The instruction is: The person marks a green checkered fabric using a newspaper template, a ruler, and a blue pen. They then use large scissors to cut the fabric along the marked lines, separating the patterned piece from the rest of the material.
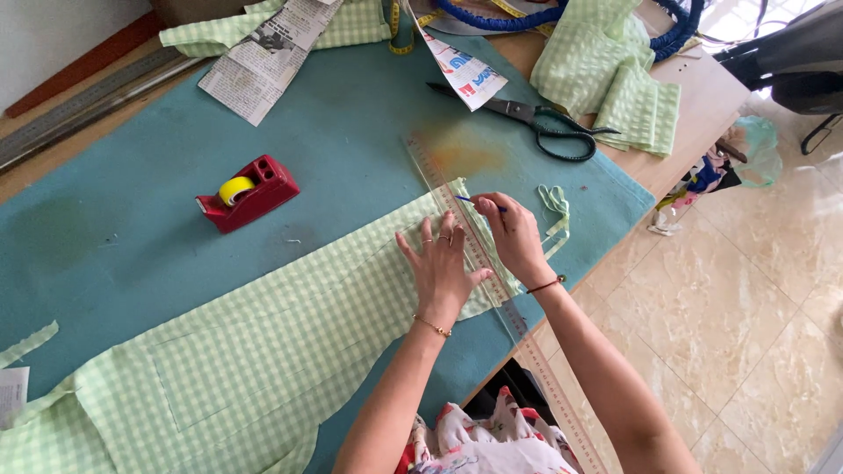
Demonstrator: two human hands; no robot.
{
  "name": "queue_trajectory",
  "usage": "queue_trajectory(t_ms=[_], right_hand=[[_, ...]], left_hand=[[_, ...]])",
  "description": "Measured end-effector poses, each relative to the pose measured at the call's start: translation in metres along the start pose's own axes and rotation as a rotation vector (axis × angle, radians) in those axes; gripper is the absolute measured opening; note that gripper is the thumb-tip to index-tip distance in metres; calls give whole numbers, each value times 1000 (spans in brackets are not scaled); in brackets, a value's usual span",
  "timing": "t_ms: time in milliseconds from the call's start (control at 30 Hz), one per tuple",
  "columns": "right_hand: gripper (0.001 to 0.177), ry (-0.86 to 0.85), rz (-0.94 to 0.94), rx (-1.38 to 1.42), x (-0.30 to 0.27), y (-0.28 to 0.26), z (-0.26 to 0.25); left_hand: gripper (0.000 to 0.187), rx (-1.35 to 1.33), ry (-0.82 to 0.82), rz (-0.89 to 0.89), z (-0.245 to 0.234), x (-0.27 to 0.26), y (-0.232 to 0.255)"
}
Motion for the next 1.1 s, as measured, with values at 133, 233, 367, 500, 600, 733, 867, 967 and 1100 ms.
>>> queue_trajectory(t_ms=[133,233,367,500,600,733,867,967,1100], right_hand=[[29,-17,-3,-27,-10,-2,-6],[29,-77,-44,-101,-43,-12,-23],[30,-251,30,-275,-107,-19,-58],[29,-263,198,-349,-154,-21,-103],[26,-72,171,-326,-171,-23,-118],[19,6,152,-254,-212,7,-89],[42,-46,100,-315,-232,3,-54],[62,-30,137,-333,-259,35,-34],[59,93,143,-303,-271,43,-45]], left_hand=[[91,20,-19,-7,4,-1,-2],[99,43,51,34,5,-3,0],[103,116,-14,21,0,2,1],[99,132,-40,30,3,-1,0],[104,143,-54,29,6,0,0],[104,144,-73,25,9,3,-1],[110,114,-89,8,17,6,-4],[109,46,-95,0,17,2,-7],[94,-241,311,67,-3,-30,-15]])
Point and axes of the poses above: each hand's wrist, its own x-axis towards the middle knuckle, its own z-axis out of the palm, y = z × x, the point moved 7 cm from there along x, towards the middle knuckle, and after that the axes turned 4 degrees about -z, right-handed, at the moved point
